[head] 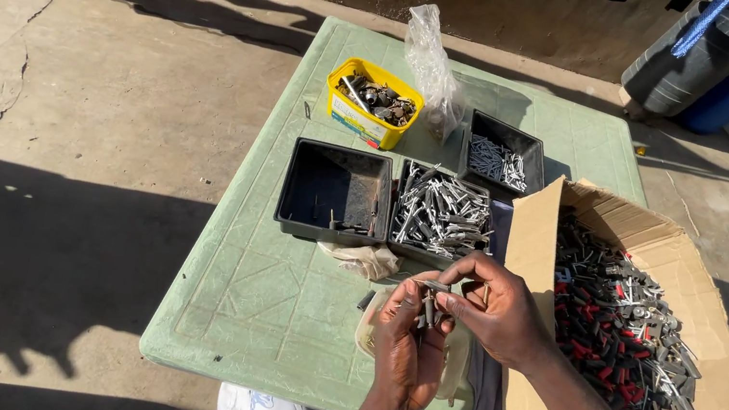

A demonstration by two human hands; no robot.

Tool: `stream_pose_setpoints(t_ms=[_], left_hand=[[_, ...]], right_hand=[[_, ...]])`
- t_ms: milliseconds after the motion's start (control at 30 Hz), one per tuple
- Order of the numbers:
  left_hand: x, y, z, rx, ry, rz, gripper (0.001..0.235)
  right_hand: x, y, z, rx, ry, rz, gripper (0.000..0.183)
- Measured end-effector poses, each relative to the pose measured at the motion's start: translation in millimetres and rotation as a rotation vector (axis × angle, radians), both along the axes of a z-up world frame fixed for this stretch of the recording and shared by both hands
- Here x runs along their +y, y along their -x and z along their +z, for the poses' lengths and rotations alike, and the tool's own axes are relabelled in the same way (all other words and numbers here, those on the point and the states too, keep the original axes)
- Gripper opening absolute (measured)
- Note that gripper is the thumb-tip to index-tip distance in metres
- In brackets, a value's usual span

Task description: The person assembles small lock cylinders by inserting brass pins into metal housings and then inserting the housing into a red plastic sleeve. They repeat this process for multiple units, placing finished assemblies into a cardboard box.

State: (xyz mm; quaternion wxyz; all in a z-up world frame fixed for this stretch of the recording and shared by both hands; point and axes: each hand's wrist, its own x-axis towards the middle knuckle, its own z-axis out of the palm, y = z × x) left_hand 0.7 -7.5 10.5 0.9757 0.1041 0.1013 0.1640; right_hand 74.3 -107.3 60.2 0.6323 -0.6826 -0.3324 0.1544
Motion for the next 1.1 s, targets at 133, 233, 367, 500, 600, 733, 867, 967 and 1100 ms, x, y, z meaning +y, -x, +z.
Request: stream_pose_setpoints(t_ms=[133,233,367,500,600,733,867,967,1100], left_hand=[[-5.4,-2.8,0.6,0.076,-0.046,0.017,0.019],[-4.7,-5.0,-5.1,0.142,-0.134,0.092,0.018],[3.1,-7.4,-8.1,0.172,-0.195,0.16,0.009],[9.1,-7.9,-12.1,0.161,-0.249,0.11,0.01],[10.8,-10.6,-18.8,0.127,-0.302,0.069,0.021],[11.8,-8.3,-13.2,0.146,-0.361,0.1,0.018],[11.3,-8.4,-10.9,0.136,-0.308,0.095,0.015],[11.7,-8.6,-11.3,0.17,-0.317,0.087,0.02],[8.1,-9.6,-16.2,0.153,-0.355,0.142,0.017]], right_hand=[[-7.1,-5.8,-2.4,-0.084,0.069,-0.06,0.013],[-9.5,-2.5,4.0,-0.171,0.163,-0.05,0.016],[-10.6,-5.6,0.0,-0.079,0.245,-0.047,0.023],[-7.8,-10.4,-7.1,-0.222,0.344,-0.099,0.016],[-10.0,-10.7,-8.3,-0.299,0.441,-0.231,0.013],[-8.1,-6.7,-2.6,-0.339,0.438,-0.223,0.016],[-9.5,-10.7,-5.8,-0.076,0.281,-0.102,0.013],[-4.3,-8.0,9.9,0.086,0.172,0.004,0.012],[-3.3,-7.2,21.4,0.092,0.184,0.082,0.02]])
